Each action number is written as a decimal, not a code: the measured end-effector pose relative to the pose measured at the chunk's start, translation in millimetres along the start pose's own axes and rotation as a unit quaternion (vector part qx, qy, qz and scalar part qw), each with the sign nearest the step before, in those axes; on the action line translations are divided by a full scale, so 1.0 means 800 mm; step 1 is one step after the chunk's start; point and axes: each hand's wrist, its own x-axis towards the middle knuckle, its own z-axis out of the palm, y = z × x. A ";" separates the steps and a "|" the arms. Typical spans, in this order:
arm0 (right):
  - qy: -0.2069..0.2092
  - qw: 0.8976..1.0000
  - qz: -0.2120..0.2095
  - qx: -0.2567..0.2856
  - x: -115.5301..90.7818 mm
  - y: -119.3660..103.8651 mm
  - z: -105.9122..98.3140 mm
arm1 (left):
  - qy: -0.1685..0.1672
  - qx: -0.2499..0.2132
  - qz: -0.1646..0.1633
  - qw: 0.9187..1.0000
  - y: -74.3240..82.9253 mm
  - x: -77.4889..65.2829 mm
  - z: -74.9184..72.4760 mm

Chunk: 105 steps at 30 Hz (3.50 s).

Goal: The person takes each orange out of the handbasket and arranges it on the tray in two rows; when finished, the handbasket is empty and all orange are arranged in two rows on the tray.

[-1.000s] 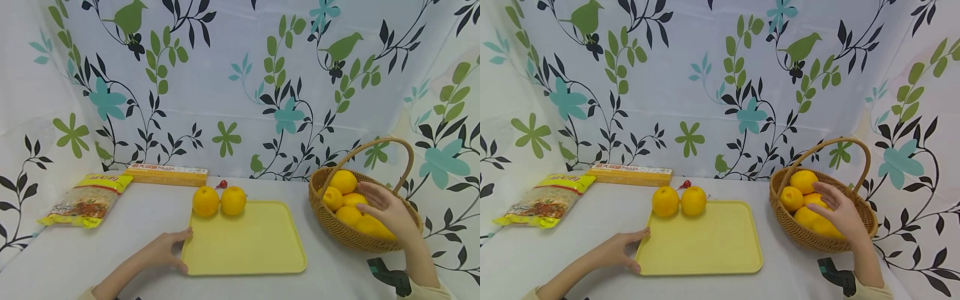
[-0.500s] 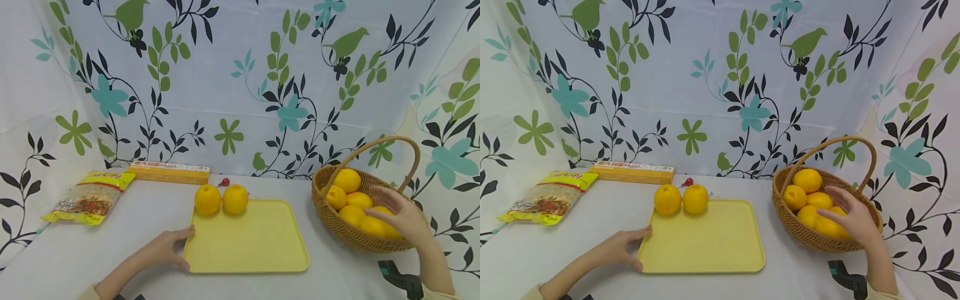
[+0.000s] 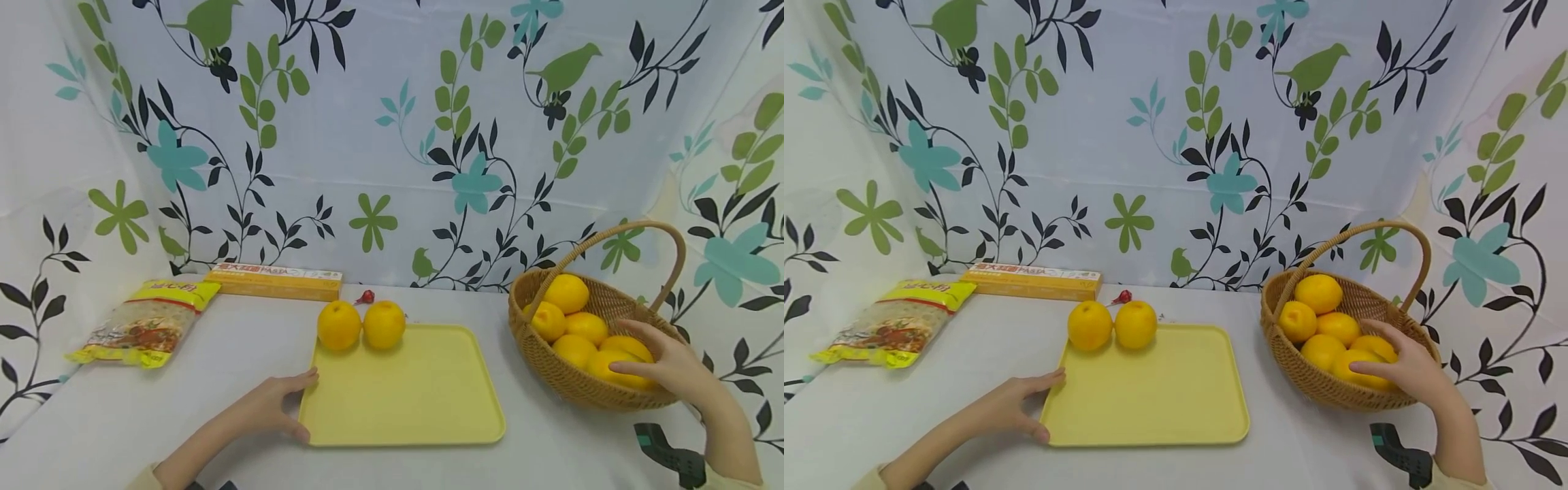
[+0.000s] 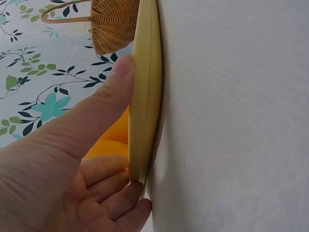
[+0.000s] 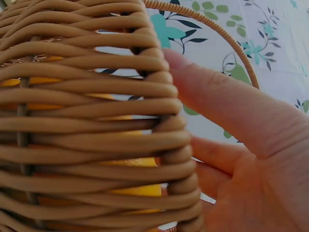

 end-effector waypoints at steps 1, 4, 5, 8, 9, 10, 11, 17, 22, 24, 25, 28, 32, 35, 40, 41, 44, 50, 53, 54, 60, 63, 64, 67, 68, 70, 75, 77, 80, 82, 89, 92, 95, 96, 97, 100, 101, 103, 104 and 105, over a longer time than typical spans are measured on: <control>-0.004 1.000 0.000 -0.004 0.000 0.001 0.000 | 0.000 0.000 0.000 1.000 0.000 0.000 0.000; -0.018 1.000 -0.008 0.000 0.001 0.001 0.000 | 0.001 -0.001 0.003 1.000 0.000 -0.001 0.000; -0.022 1.000 -0.012 0.001 0.000 0.002 0.000 | 0.001 -0.003 0.005 1.000 0.000 -0.001 0.000; -0.038 0.999 -0.015 0.017 0.000 0.002 0.000 | -0.002 -0.005 0.009 1.000 -0.001 -0.001 0.000; -0.042 0.999 -0.016 0.016 -0.001 0.002 0.000 | -0.003 -0.004 0.009 1.000 -0.001 -0.001 0.000; -0.045 0.999 -0.017 0.014 -0.001 0.003 0.001 | -0.003 -0.004 0.008 1.000 -0.001 -0.001 0.000; -0.048 0.999 -0.017 0.010 -0.001 0.003 0.002 | -0.003 -0.003 0.008 1.000 -0.001 -0.001 0.000; -0.067 0.998 0.005 -0.016 -0.001 0.009 0.005 | -0.006 -0.002 0.008 1.000 -0.001 -0.001 -0.002; -0.089 0.995 0.008 -0.039 -0.001 0.012 0.006 | -0.008 -0.008 0.015 1.000 -0.001 -0.002 -0.002; -0.075 0.995 -0.002 -0.062 0.000 0.012 0.006 | -0.008 -0.007 0.015 1.000 -0.001 -0.001 -0.002; -0.065 0.995 -0.006 -0.075 0.000 0.011 0.007 | -0.008 -0.006 0.015 1.000 -0.001 -0.001 -0.002; -0.037 0.994 -0.018 -0.098 0.003 0.010 0.008 | -0.008 0.000 0.013 1.000 -0.001 0.000 -0.002; -0.025 0.995 -0.007 -0.097 0.004 0.008 0.009 | -0.008 0.002 0.017 1.000 -0.001 0.000 -0.002; -0.030 0.995 0.008 -0.090 0.005 0.006 0.009 | -0.007 0.001 0.019 1.000 -0.001 -0.001 -0.002; -0.044 0.993 0.019 -0.104 0.006 0.004 0.009 | -0.006 -0.002 0.010 1.000 -0.002 -0.003 0.000; -0.043 0.993 0.020 -0.108 0.005 0.004 0.008 | -0.006 -0.002 0.010 1.000 -0.002 -0.003 0.001; -0.026 0.994 0.027 -0.103 0.004 0.005 0.006 | -0.004 -0.002 0.015 1.000 -0.002 -0.002 0.002; 0.051 0.996 0.021 -0.068 0.003 -0.001 0.005 | -0.001 0.001 0.018 1.000 -0.002 -0.001 0.002; 0.087 0.995 0.007 -0.040 0.003 -0.006 0.006 | 0.000 0.005 0.022 1.000 -0.002 -0.001 0.002; 0.095 0.995 0.010 -0.028 0.002 -0.008 0.007 | -0.001 0.006 0.021 1.000 -0.002 -0.002 0.002; 0.111 0.992 0.035 0.058 -0.002 -0.020 0.021 | -0.007 0.006 0.019 1.000 -0.004 -0.004 0.006; 0.125 0.987 0.009 0.103 0.001 -0.027 0.027 | -0.004 0.003 0.020 1.000 -0.005 -0.004 0.006; 0.135 0.984 -0.004 0.115 0.002 -0.028 0.030 | -0.004 0.001 0.018 1.000 -0.005 -0.004 0.006; 0.175 0.972 -0.044 0.152 0.005 -0.036 0.037 | -0.001 -0.001 0.013 1.000 -0.004 -0.004 0.004; 0.186 0.967 -0.059 0.165 0.006 -0.038 0.039 | -0.001 -0.001 0.011 1.000 -0.004 -0.004 0.003; 0.199 0.958 -0.082 0.188 0.007 -0.045 0.042 | -0.001 0.001 0.010 1.000 -0.003 -0.003 0.002; 0.191 0.935 -0.121 0.274 0.008 -0.065 0.053 | 0.000 0.005 0.004 1.000 -0.002 -0.002 -0.001; 0.185 0.921 -0.139 0.313 0.008 -0.071 0.061 | 0.001 0.005 0.001 1.000 -0.002 -0.001 0.001; 0.168 0.911 -0.153 0.343 0.012 -0.084 0.076 | 0.002 0.004 -0.003 1.000 -0.002 0.000 0.001; 0.151 0.905 -0.156 0.365 0.016 -0.092 0.088 | 0.003 0.008 -0.004 1.000 -0.002 0.000 0.001; 0.115 0.928 -0.114 0.334 0.035 -0.116 0.121 | 0.000 0.011 0.002 1.000 0.000 0.001 -0.002; 0.093 0.935 -0.116 0.321 0.047 -0.125 0.131 | 0.002 0.013 0.001 1.000 0.001 0.001 -0.003; 0.073 0.937 -0.146 0.308 0.061 -0.132 0.140 | 0.000 0.012 -0.001 1.000 0.001 0.000 -0.003; 0.070 0.937 -0.156 0.305 0.065 -0.135 0.143 | 0.000 0.011 -0.004 1.000 0.001 -0.001 -0.003; 0.068 0.937 -0.163 0.302 0.070 -0.138 0.145 | -0.001 0.010 -0.005 1.000 0.002 0.000 -0.003; 0.068 0.937 -0.160 0.302 0.084 -0.146 0.152 | -0.001 0.008 -0.010 1.000 0.003 0.000 -0.004; 0.069 0.939 -0.153 0.302 0.089 -0.150 0.154 | 0.000 0.008 -0.013 1.000 0.004 0.001 -0.004; 0.069 0.942 -0.141 0.298 0.098 -0.154 0.159 | 0.003 0.009 -0.017 1.000 0.004 0.002 -0.004; 0.066 0.943 -0.134 0.296 0.102 -0.155 0.163 | 0.004 0.009 -0.016 1.000 0.004 0.002 -0.005; 0.061 0.945 -0.129 0.294 0.106 -0.156 0.166 | 0.005 0.010 -0.014 1.000 0.003 0.003 -0.005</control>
